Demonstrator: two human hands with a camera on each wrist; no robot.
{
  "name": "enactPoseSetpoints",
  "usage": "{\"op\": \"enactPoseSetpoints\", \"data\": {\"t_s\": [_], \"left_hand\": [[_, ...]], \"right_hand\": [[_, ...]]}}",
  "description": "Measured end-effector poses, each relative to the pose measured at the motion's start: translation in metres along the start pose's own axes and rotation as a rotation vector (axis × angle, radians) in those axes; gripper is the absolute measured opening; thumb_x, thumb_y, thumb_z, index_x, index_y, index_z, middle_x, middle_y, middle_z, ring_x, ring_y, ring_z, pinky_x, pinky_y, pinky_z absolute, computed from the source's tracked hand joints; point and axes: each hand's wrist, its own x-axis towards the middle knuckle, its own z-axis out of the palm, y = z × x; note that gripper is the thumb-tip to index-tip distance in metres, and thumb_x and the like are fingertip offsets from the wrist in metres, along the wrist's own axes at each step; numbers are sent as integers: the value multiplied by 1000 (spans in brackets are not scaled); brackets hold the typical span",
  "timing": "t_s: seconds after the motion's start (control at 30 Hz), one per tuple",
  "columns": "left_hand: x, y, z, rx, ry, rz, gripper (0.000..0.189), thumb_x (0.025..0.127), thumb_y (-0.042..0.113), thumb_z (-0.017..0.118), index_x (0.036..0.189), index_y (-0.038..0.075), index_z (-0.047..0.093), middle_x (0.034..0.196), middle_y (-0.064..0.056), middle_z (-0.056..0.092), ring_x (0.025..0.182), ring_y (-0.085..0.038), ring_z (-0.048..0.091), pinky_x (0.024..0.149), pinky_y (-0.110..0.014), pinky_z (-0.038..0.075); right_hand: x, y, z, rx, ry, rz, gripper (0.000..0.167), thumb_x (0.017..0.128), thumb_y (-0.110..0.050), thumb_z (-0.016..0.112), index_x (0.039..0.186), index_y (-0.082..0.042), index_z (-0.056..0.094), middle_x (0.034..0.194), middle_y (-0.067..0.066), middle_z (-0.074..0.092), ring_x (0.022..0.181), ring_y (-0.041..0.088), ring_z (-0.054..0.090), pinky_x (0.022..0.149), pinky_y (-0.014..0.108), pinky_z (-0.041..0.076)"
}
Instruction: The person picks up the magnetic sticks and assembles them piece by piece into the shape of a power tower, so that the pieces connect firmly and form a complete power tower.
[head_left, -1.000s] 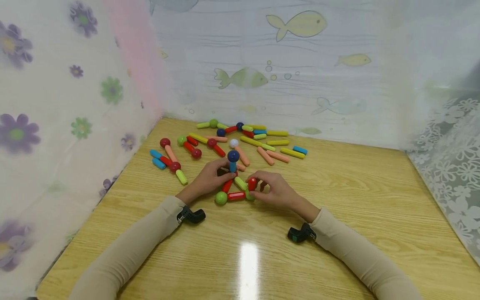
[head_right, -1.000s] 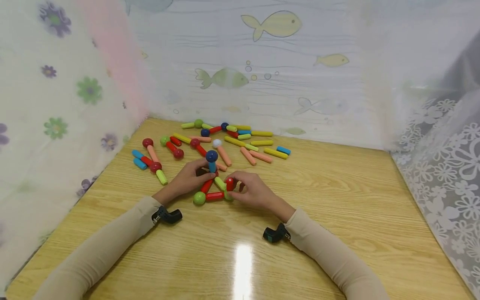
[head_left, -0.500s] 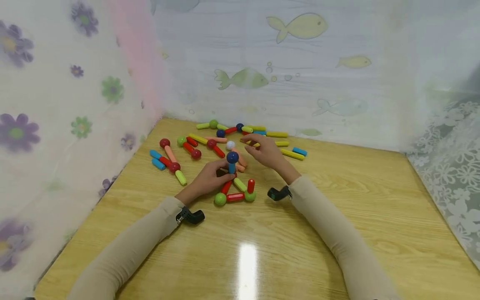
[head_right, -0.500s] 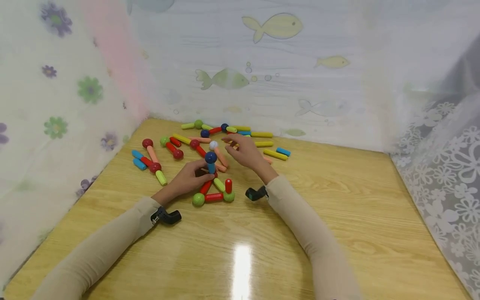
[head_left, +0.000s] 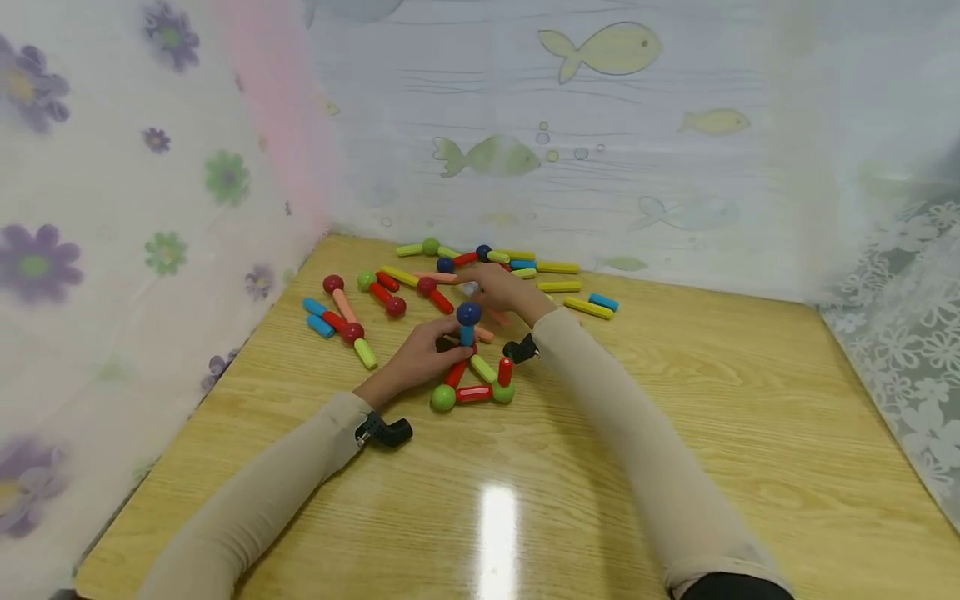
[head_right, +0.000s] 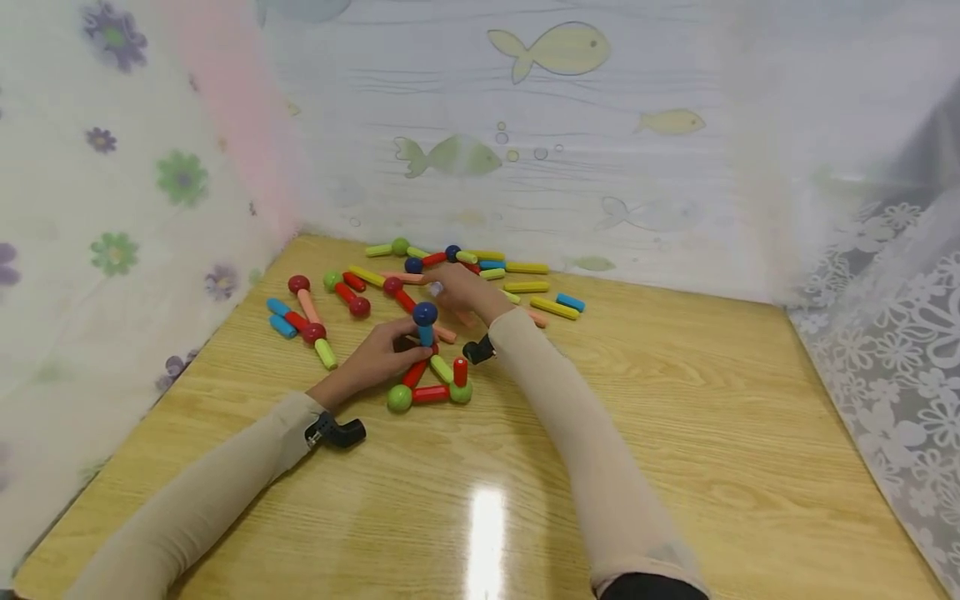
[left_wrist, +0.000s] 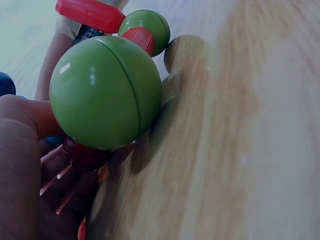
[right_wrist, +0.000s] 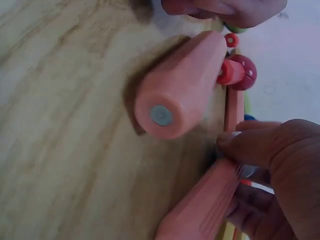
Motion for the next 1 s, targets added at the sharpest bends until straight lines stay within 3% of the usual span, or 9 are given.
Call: {"op": "enactPoseSetpoints", "data": {"t_s": [0.13, 0.37, 0.47, 0.57, 0.63, 0.7, 0.8, 1.0], "left_hand": [[1, 0, 0, 5, 0, -15, 29, 102, 19, 70, 130, 11, 72, 120, 0, 72, 111, -19, 67, 97, -43, 52], [-1, -1, 1, -24, 11, -24, 28, 102, 17, 71, 128, 9, 72, 118, -5, 73, 111, -25, 68, 97, -48, 52], [-3, 4, 2, -29, 15, -33, 27, 101, 15, 71, 127, 6, 72, 118, -8, 73, 110, -27, 69, 97, -49, 52], [-3, 4, 2, -24, 11, -39, 28, 101, 15, 71, 128, 7, 71, 119, -7, 73, 109, -24, 69, 97, -48, 52], [-1, -1, 2, -19, 3, -28, 27, 102, 18, 71, 128, 11, 72, 117, -3, 73, 108, -18, 69, 97, -44, 52], [0, 0, 1, -24, -2, -15, 27, 102, 16, 70, 128, 11, 72, 116, -3, 74, 108, -17, 69, 97, -44, 52], [1, 1, 1, -29, -6, 6, 27, 102, 15, 69, 129, 12, 72, 118, -2, 73, 108, -17, 68, 97, -43, 52], [0, 0, 3, -6, 50, -36, 12, 100, 16, 73, 111, 11, 72, 111, 0, 72, 107, -19, 67, 94, -42, 54]], "right_hand": [[-4, 0, 3, -7, 92, -2, 36, 103, -1, 62, 139, -7, 64, 137, 16, 56, 127, 33, 53, 104, 42, 47], [-15, 2, 13, 2, 346, -14, 33, 100, -10, 73, 130, -4, 60, 127, 13, 53, 111, 31, 57, 96, 41, 50], [-22, 0, 12, 114, 510, -35, 35, 97, -8, 75, 128, -1, 60, 124, 15, 58, 104, 31, 60, 91, 40, 52], [-36, -7, 6, 322, 686, -77, 35, 94, -6, 78, 124, 1, 62, 114, 15, 66, 96, 29, 64, 84, 40, 55], [-50, -14, 1, 455, 756, -115, 34, 93, -8, 80, 122, 0, 64, 110, 13, 68, 92, 26, 65, 80, 41, 57], [-64, -24, -1, 562, 788, -154, 34, 92, -7, 80, 122, 1, 66, 110, 12, 69, 95, 25, 67, 81, 44, 58], [-87, -38, 2, 657, 767, -192, 35, 92, -6, 79, 125, 2, 68, 114, 13, 68, 96, 26, 67, 81, 44, 58], [-128, -53, 16, 656, 673, -219, 38, 93, 3, 75, 130, 5, 67, 119, 18, 68, 97, 26, 63, 79, 42, 58]]}}
